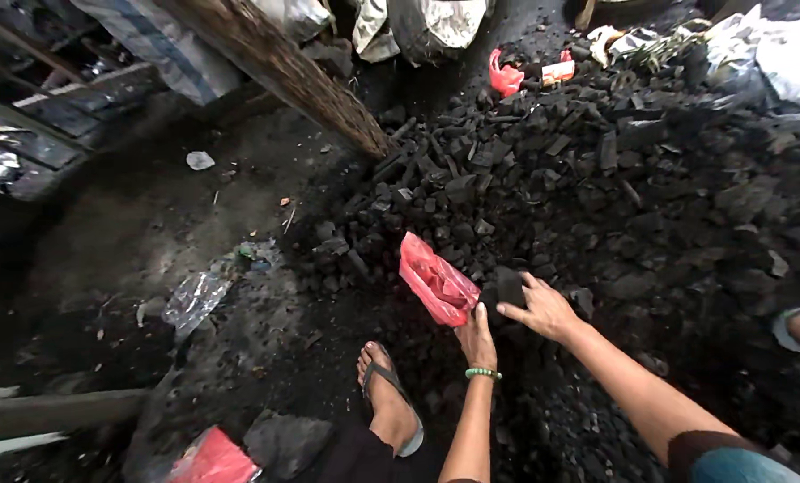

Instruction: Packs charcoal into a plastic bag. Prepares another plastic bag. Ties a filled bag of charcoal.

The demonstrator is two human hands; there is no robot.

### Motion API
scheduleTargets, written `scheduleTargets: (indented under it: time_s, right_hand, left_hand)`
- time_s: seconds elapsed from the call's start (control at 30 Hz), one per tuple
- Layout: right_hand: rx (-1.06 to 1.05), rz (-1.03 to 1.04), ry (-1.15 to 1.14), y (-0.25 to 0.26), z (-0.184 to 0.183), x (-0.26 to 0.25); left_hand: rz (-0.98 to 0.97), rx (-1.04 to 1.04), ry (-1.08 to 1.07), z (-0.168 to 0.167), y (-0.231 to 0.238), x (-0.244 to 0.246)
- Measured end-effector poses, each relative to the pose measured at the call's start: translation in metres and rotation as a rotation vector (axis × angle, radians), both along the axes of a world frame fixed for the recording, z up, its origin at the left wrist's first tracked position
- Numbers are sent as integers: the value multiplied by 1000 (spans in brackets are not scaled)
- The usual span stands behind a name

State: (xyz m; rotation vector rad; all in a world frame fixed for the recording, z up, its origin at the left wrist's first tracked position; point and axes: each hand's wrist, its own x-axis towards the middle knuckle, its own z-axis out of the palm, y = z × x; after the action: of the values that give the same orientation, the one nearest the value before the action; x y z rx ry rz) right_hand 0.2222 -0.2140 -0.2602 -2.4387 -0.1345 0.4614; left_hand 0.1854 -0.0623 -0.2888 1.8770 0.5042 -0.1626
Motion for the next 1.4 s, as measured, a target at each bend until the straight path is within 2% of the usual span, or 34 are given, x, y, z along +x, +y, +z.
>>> scheduleTargets:
  time_s: [0.1,0.2,0.33,0.47,0.53,0.6,0.67,0.73,0.8,0.83,0.9,1.03,1.17,1.23,1.3,1.33,1.4]
  right_hand:
    - [165,-186,-91,-10,-18,-47]
    - [327,-438,-131,-14,-32,-85]
    - [765,-745,-165,-9,-49,-119]
    - [1156,-1047,-75,-11,-44,-141]
    - [1309,-1145,-38,-22,-35,-153]
    - [1455,-1267,-19,-36,-32,-167]
    - [1547,-1360,-50,-46,-36,-178]
    - [1638,-1413,-53,-51,-40,-186]
    - [1715,-1416,-36,-52,-41,-190]
    - [1754,-1409,-27,-53,-42,-192]
    - [1832,-1414,-23,-53,-40,-193]
    - [1926,-1343,-69,-48,-15,-188]
    - [2049,-1174,-13,-41,41,-168]
    - [2033,-1149,32,-36,62,-153]
    - [1951,-1160,90,-29,72,-138]
    - [1819,-1179,99,-25,75,-130]
    - [1369,-1121,93,-19,69,-118]
  left_hand:
    - [21,-29,-79,2,-18,-20]
    - [-61,42,-118,6,-37,-39]
    - [-113,116,-175,8,-65,-61]
    - [-206,192,-129,19,-95,-91]
    - [-342,224,-28,35,-108,-101]
    - [-496,151,115,60,-115,-105]
    - [-594,-55,209,82,-111,-102]
    - [-560,-254,211,89,-98,-97]
    - [-427,-320,219,84,-77,-92]
    - [-372,-282,254,78,-63,-87]
    - [-299,-59,291,67,-39,-74]
    - [-335,449,216,77,-17,-61]
    - [-498,631,175,99,-35,-66]
    - [-619,619,191,105,-42,-69]
    - [-696,482,156,106,-42,-69]
    - [-711,368,138,107,-40,-68]
    - [-694,118,141,106,-31,-60]
